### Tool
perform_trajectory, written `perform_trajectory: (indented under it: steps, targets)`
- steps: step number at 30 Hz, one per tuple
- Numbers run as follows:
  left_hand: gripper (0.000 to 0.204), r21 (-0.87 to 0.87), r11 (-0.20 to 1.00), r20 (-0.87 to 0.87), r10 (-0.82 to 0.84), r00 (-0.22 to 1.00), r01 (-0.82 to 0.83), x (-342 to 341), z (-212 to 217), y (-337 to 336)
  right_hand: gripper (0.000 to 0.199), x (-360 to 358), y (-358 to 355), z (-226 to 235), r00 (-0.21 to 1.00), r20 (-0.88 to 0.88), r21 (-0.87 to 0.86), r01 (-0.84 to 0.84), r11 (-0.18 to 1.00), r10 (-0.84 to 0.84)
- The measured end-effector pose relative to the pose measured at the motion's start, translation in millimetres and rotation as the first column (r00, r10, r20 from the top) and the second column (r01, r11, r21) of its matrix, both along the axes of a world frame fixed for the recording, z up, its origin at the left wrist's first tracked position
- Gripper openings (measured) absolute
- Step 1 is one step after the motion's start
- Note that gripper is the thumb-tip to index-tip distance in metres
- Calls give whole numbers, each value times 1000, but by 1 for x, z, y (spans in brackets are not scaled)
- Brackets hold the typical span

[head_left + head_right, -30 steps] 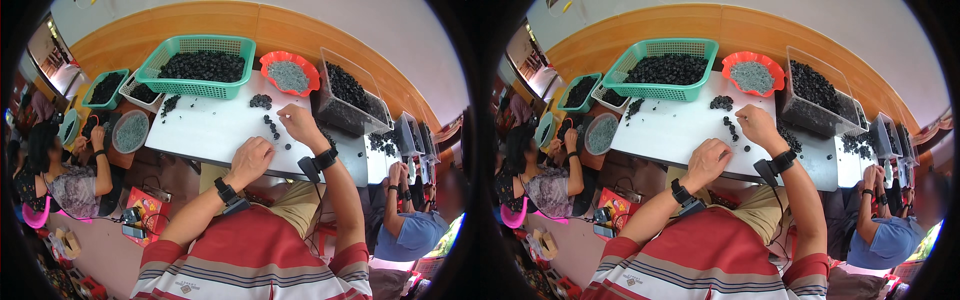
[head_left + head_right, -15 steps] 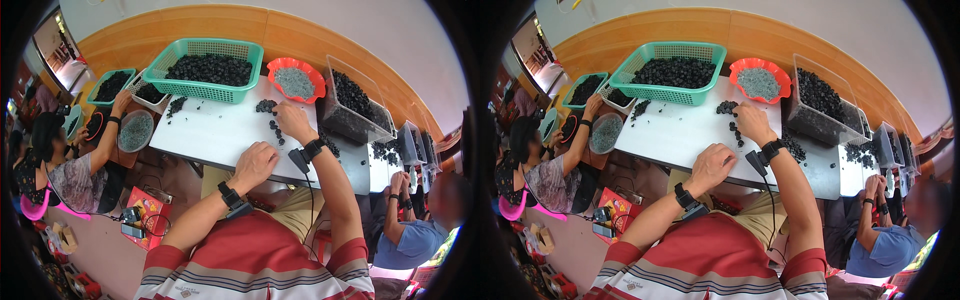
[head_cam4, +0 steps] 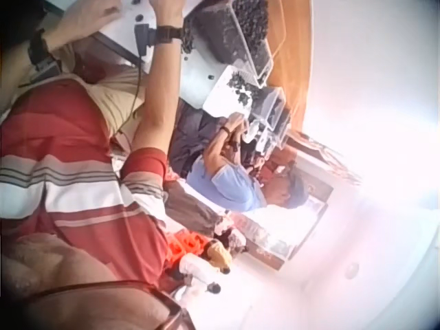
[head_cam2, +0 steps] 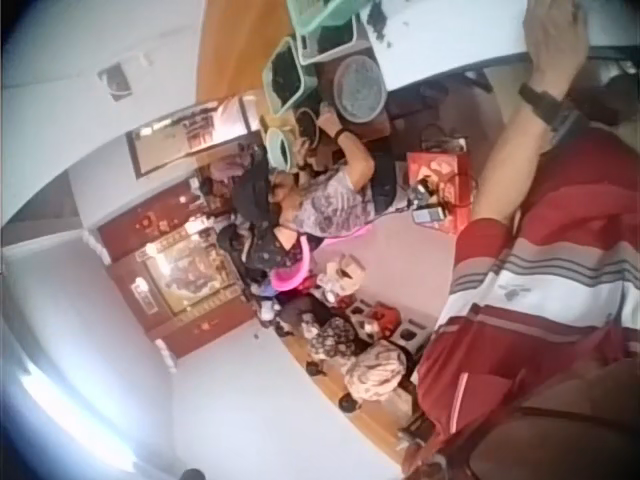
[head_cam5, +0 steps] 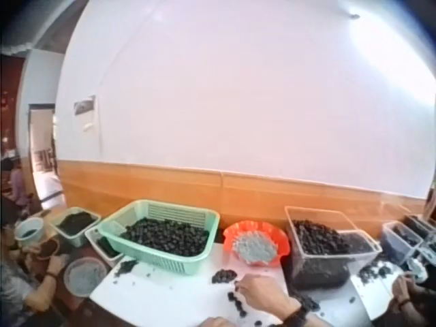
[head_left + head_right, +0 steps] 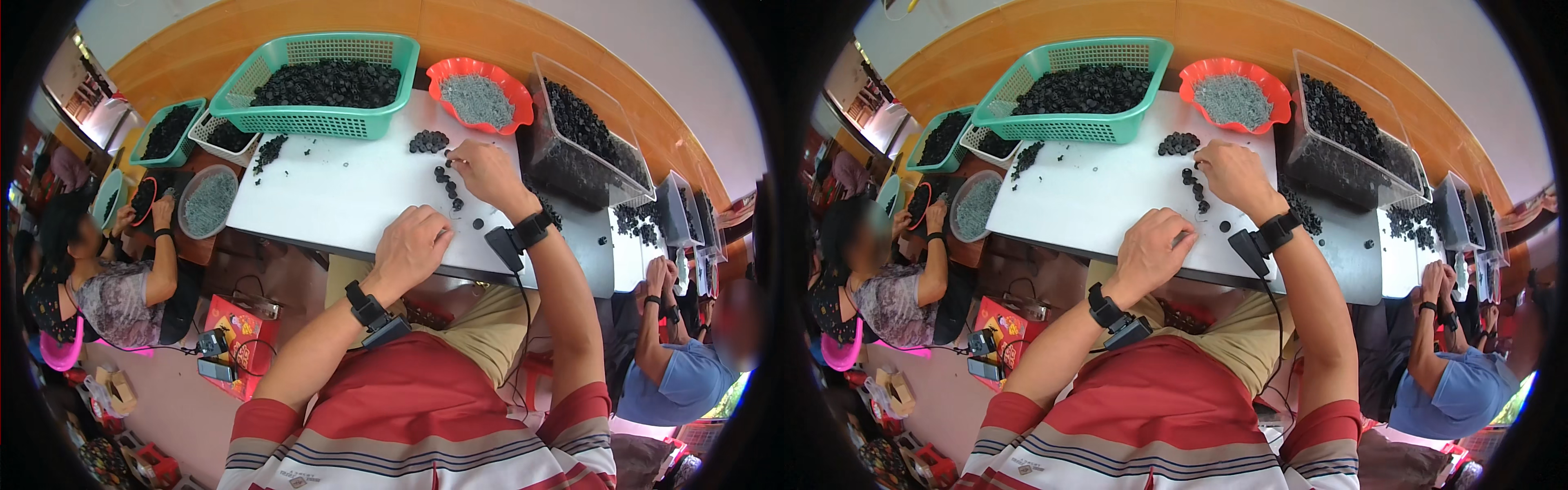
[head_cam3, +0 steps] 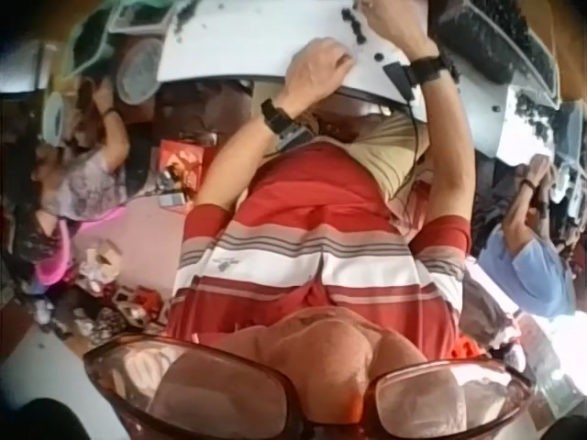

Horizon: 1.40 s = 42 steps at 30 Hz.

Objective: Inspecting and sorting small black rubber or plastic components into different containers.

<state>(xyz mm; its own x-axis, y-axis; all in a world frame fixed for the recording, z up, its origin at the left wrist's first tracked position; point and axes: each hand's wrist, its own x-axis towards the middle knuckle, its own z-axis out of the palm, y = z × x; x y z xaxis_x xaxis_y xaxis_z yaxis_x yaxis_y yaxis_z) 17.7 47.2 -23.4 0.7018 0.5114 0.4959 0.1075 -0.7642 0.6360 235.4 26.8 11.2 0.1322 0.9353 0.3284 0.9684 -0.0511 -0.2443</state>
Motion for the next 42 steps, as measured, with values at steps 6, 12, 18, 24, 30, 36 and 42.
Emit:
perform_trajectory:
  steps: [6, 12, 18, 24, 30, 36, 42]
  targets:
    - [9, 31, 999, 3, 35, 999, -35, -1, -5, -1, 23, -34, -37, 20, 971, -223, -74, 68, 995, -83]
    - [9, 9, 999, -29, 47, 999, -46, 0, -2, -3, 25, -45, -56, 15, 972, -184, -207, 104, 973, -143]
    - [10, 28, 999, -41, 42, 998, -41, 0, -5, -2, 24, -43, -67, 3, 986, -151, -144, 46, 989, -67]
    - [14, 2, 999, -45, 54, 998, -54, 0, -3, -1, 24, -38, -75, 0, 994, -105, -112, -21, 993, 9]
    - [21, -30, 997, -49, 63, 997, -64, -1, -2, -1, 26, -42, -85, 11, 982, -187, -39, 1, 999, -8]
    - [25, -165, 984, -71, 55, 996, -66, -2, 2, -2, 28, -45, -94, 8, 908, -418, 63, 66, 996, -33]
    - [26, -460, 879, 92, -92, 992, 124, -7, -1, 14, 29, -51, -97, 1, 870, -493, 151, 95, 984, -8]
